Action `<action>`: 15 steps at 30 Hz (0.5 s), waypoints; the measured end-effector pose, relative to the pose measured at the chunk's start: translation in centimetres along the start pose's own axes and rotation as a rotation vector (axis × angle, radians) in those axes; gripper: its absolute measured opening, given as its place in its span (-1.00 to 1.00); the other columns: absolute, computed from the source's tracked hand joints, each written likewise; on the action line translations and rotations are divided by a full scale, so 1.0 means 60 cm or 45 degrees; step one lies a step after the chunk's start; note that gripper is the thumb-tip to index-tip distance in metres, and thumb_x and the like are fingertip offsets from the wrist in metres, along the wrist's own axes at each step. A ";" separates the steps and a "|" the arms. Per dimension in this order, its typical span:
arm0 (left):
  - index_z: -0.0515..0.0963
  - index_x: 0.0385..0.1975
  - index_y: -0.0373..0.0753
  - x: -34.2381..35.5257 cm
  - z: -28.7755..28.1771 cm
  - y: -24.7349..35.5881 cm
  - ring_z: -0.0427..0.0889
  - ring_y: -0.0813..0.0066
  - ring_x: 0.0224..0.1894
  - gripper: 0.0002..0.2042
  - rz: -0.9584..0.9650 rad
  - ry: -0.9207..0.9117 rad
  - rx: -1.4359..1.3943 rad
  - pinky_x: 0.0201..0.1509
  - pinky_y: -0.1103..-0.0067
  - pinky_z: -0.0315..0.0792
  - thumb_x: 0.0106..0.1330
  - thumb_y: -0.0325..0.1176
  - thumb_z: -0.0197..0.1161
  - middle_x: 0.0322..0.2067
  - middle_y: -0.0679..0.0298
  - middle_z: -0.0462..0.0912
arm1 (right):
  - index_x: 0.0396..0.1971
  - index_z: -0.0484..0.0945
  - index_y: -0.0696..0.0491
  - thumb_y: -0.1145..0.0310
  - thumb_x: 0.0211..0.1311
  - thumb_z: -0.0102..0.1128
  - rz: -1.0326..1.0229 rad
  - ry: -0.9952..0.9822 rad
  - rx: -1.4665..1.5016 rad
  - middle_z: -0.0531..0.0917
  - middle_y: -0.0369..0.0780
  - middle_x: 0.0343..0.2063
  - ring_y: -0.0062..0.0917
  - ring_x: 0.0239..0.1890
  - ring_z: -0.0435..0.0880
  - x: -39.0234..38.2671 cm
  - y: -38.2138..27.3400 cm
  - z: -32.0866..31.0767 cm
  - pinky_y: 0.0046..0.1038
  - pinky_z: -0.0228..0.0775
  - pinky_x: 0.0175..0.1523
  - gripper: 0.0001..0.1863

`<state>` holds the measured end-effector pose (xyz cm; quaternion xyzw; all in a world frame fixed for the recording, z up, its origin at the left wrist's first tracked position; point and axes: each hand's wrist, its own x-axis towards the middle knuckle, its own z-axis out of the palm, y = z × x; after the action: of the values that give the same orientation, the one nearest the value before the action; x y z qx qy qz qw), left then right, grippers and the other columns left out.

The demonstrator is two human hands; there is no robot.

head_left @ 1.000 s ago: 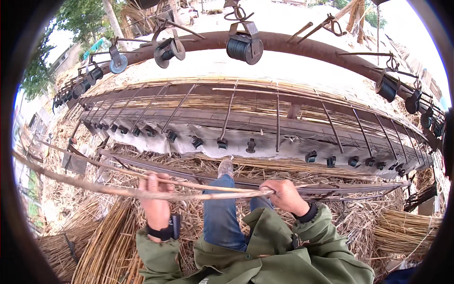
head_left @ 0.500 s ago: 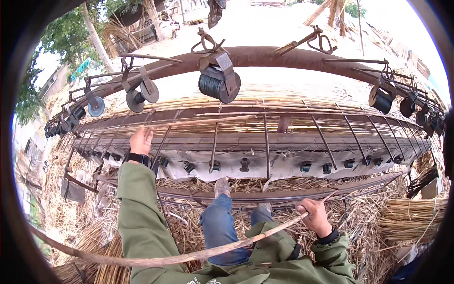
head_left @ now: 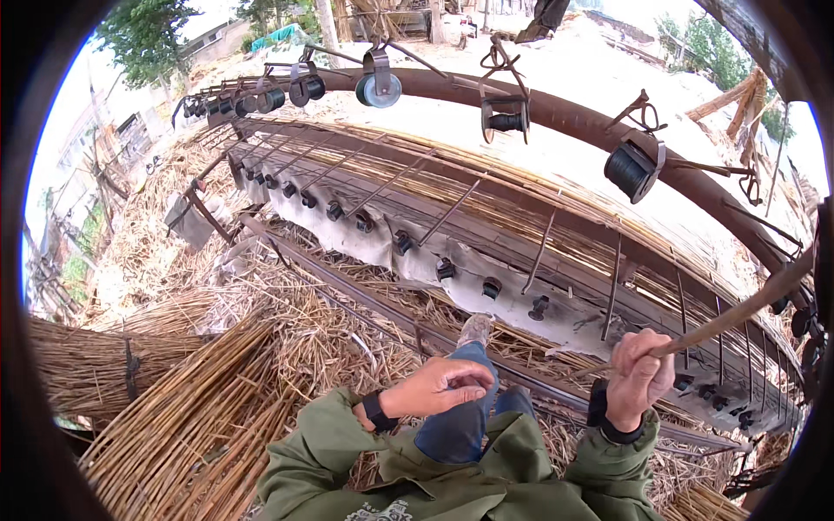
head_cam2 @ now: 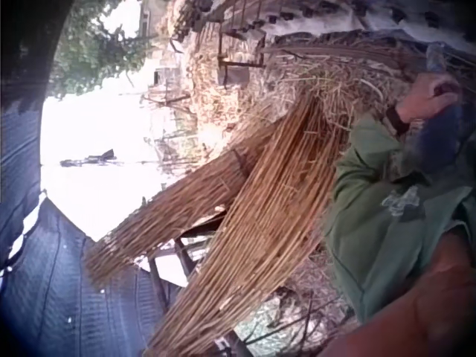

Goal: Operating a manual mechanical loom to weave reeds into a large mat.

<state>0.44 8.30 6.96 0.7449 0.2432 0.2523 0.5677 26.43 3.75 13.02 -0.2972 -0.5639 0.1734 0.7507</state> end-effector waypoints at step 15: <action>0.48 -0.28 -0.25 0.097 0.108 -0.080 0.53 0.59 -0.39 -0.90 -0.076 0.548 -1.868 -0.35 0.69 0.44 0.32 -0.40 0.06 -0.35 0.27 0.58 | -0.36 0.25 0.06 0.13 0.32 -0.09 0.110 0.171 -0.082 0.32 -0.25 -0.50 -0.48 -0.37 0.36 -0.096 -0.085 -0.052 -0.41 0.27 -0.18 -0.72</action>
<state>8.68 8.55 1.40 0.1046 0.1385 0.4734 0.8636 27.25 -4.36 11.47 -0.3562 -0.5042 0.1671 0.7688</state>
